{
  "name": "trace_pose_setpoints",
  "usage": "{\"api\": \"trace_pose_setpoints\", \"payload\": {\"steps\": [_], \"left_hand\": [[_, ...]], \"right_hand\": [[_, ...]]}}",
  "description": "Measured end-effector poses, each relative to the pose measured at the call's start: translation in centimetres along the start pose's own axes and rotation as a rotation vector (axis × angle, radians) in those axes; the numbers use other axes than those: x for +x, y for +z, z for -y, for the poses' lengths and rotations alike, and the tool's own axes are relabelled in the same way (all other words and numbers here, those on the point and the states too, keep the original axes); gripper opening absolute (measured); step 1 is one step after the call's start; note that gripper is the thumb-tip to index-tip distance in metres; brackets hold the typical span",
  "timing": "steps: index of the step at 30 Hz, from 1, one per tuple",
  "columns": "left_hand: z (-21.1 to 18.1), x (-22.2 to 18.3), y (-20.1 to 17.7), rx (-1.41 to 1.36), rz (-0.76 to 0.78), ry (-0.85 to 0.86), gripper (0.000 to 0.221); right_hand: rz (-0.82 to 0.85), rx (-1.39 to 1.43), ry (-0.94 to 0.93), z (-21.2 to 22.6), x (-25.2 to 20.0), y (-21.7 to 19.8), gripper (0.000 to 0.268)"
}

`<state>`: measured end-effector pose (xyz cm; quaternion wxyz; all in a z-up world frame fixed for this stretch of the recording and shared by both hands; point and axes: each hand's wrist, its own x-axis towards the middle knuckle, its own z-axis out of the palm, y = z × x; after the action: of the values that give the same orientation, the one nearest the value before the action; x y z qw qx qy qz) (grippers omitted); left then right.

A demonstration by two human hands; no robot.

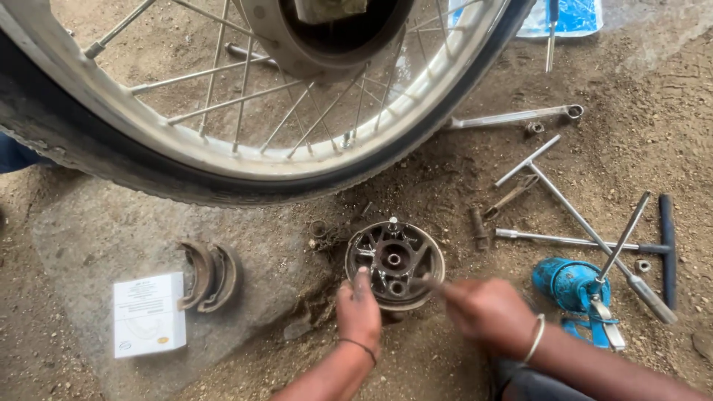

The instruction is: The person squats beside a motorcycle wheel on the ground and works on the brake assembly. They hold the brake shoe hub, fit brake shoes around it, use a blue hand tool to press the shoes into place, and reposition the parts while working with wrenches and T-handle tools scattered on the ground.

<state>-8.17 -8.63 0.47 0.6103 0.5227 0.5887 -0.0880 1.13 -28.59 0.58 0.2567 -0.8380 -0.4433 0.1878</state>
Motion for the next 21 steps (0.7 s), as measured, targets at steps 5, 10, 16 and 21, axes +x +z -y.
{"api": "trace_pose_setpoints", "payload": {"steps": [5, 10, 16, 21], "left_hand": [[1.5, 1.6, 0.3, -0.012, -0.038, 0.191, 0.040], [-2.0, -1.8, -0.2, 0.054, 0.019, -0.026, 0.046], [1.3, 0.8, 0.1, 0.037, -0.018, 0.063, 0.048], [3.4, 3.6, 0.1, 0.022, -0.083, 0.283, 0.049]], "right_hand": [[-0.052, -0.162, 0.123, -1.7, 0.9, 0.5, 0.041], [-0.054, -0.142, -0.028, 0.4, 0.2, 0.8, 0.045], [0.048, -0.213, 0.278, -1.9, 0.9, 0.1, 0.048], [-0.145, -0.130, 0.209, -1.2, -0.8, 0.6, 0.050]]}}
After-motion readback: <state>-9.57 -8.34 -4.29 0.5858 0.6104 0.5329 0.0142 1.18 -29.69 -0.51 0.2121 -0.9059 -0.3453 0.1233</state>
